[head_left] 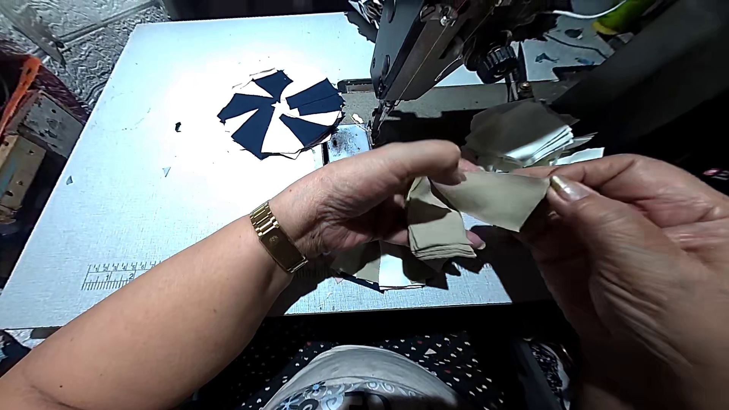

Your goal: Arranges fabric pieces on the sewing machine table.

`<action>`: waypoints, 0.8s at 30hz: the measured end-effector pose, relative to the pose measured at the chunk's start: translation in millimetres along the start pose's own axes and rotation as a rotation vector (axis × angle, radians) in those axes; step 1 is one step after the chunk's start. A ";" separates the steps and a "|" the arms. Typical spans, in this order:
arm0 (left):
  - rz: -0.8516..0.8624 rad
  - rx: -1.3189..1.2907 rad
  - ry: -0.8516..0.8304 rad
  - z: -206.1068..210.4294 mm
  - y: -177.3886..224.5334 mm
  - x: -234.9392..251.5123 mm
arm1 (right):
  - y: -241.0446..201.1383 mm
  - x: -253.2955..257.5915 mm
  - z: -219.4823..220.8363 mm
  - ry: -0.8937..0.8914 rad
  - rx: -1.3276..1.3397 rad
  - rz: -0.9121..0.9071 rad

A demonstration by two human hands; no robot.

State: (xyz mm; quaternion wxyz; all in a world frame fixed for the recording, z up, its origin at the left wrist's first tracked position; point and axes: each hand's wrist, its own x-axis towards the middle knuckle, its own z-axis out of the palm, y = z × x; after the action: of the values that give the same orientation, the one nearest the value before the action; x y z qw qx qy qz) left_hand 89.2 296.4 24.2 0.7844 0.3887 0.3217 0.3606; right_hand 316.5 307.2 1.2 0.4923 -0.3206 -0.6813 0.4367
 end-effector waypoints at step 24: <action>0.326 1.197 0.147 -17.4 2.5 2.8 | 11.7 -17.8 8.4 0.105 -0.253 0.038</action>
State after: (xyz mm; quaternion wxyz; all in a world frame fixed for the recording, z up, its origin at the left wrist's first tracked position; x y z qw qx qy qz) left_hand 76.3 306.4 17.1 0.3413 0.7792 0.4576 0.2588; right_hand 314.1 294.2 -17.5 0.4745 -0.4153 -0.6982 0.3391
